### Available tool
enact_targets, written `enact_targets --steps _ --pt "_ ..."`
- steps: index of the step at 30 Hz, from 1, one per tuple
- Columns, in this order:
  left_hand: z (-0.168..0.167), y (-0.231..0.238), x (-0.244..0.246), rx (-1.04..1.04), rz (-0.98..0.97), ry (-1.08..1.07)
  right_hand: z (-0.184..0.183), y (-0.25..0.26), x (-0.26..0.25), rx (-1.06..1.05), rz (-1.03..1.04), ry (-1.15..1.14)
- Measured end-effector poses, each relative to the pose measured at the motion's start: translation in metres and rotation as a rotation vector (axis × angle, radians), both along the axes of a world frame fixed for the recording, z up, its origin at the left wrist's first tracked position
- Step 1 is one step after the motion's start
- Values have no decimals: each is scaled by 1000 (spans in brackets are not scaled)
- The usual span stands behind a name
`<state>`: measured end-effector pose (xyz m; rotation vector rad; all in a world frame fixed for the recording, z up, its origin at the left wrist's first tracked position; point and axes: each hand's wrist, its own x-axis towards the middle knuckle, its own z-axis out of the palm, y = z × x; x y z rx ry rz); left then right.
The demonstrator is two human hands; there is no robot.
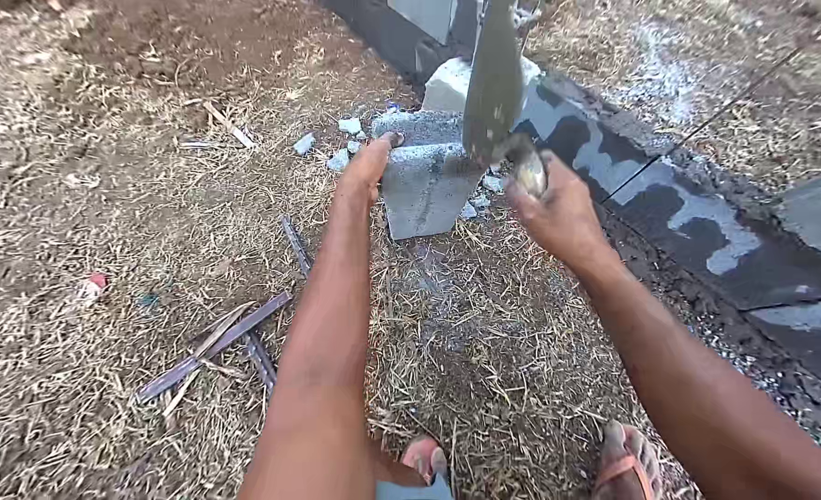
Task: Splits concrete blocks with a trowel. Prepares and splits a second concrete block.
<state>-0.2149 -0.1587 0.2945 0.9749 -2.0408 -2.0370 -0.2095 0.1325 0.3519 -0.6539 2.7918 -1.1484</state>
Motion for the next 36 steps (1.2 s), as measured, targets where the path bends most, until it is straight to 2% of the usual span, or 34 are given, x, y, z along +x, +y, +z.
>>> enact_targets --steps 2,4,5,7,9,11,14,16,18,20,21,25,27,30,36 --pt "-2 0 4 -13 -17 -8 16 -17 -4 -132 -26 100" --pt "-4 -2 5 -8 -18 -11 12 -31 -6 -203 -31 180" --pt "-5 -2 5 -3 -16 -6 2 -34 -8 -162 -18 172" --pt "-5 1 7 -2 -3 11 -25 -33 -17 57 40 30" --pt "-1 7 11 -1 16 3 -33 -28 -21 162 71 -102" --pt "4 8 11 9 31 -7 -13 -27 -18 132 68 -54" --pt "-1 8 14 27 13 -26 20 -31 -4 -38 -15 73" --pt "-1 7 13 10 3 -23 23 -37 -6 -96 -74 182" --pt "-1 7 14 2 4 -29 3 -38 -9 14 -48 168" --pt "-3 8 17 12 7 -27 -12 -35 -17 230 24 -4" --pt "-3 8 17 13 6 -20 -13 -32 -20 258 37 -43" --pt "-8 5 15 13 19 -25 2 -36 -10 15 -49 56" --pt "-8 4 15 24 25 -22 -11 -40 -12 45 -48 35" --pt "-4 8 16 11 23 -19 -19 -33 -24 247 45 -98" --pt "-9 3 15 12 -33 -23 25 -39 -22 15 -52 40"
